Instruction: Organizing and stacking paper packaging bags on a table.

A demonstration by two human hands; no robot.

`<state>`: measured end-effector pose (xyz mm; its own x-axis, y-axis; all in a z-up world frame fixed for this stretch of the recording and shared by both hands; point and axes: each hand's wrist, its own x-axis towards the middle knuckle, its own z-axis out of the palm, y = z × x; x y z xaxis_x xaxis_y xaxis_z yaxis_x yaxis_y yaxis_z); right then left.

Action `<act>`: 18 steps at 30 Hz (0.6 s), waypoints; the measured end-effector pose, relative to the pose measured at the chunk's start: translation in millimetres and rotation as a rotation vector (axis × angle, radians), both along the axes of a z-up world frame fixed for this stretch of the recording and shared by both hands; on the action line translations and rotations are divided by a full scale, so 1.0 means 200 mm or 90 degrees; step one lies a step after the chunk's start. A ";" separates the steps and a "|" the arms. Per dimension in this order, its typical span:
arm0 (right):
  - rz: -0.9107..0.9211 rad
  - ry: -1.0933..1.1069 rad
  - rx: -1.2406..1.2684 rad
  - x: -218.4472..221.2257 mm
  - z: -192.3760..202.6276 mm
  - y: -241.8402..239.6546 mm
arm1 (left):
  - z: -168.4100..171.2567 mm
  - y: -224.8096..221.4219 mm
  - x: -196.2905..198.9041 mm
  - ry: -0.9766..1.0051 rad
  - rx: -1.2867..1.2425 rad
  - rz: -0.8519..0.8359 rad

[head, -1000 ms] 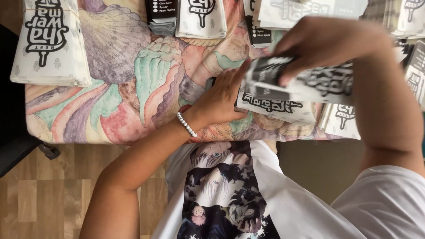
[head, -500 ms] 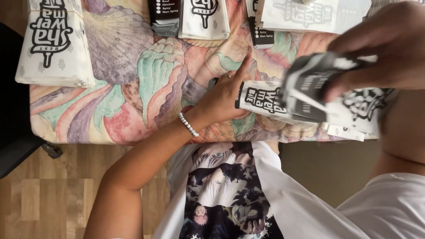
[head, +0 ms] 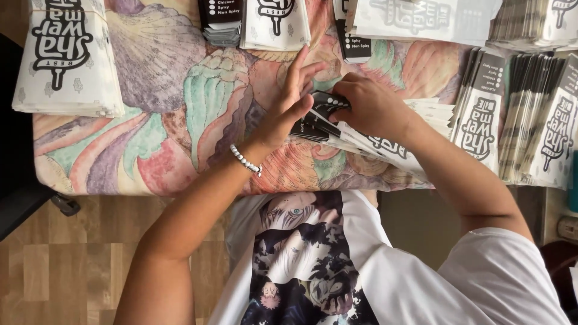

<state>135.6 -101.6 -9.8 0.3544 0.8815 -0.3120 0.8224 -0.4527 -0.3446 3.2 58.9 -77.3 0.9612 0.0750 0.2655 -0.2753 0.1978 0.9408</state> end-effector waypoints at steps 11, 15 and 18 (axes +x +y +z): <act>-0.078 0.086 -0.179 0.01 0.03 0.07 | 0.03 -0.01 0.01 0.069 0.063 0.091; -0.084 0.054 -0.129 -0.05 0.05 0.05 | 0.05 -0.04 0.00 0.046 0.085 0.092; -0.088 0.056 -0.117 -0.05 0.05 0.06 | 0.11 -0.05 -0.02 0.013 0.145 0.110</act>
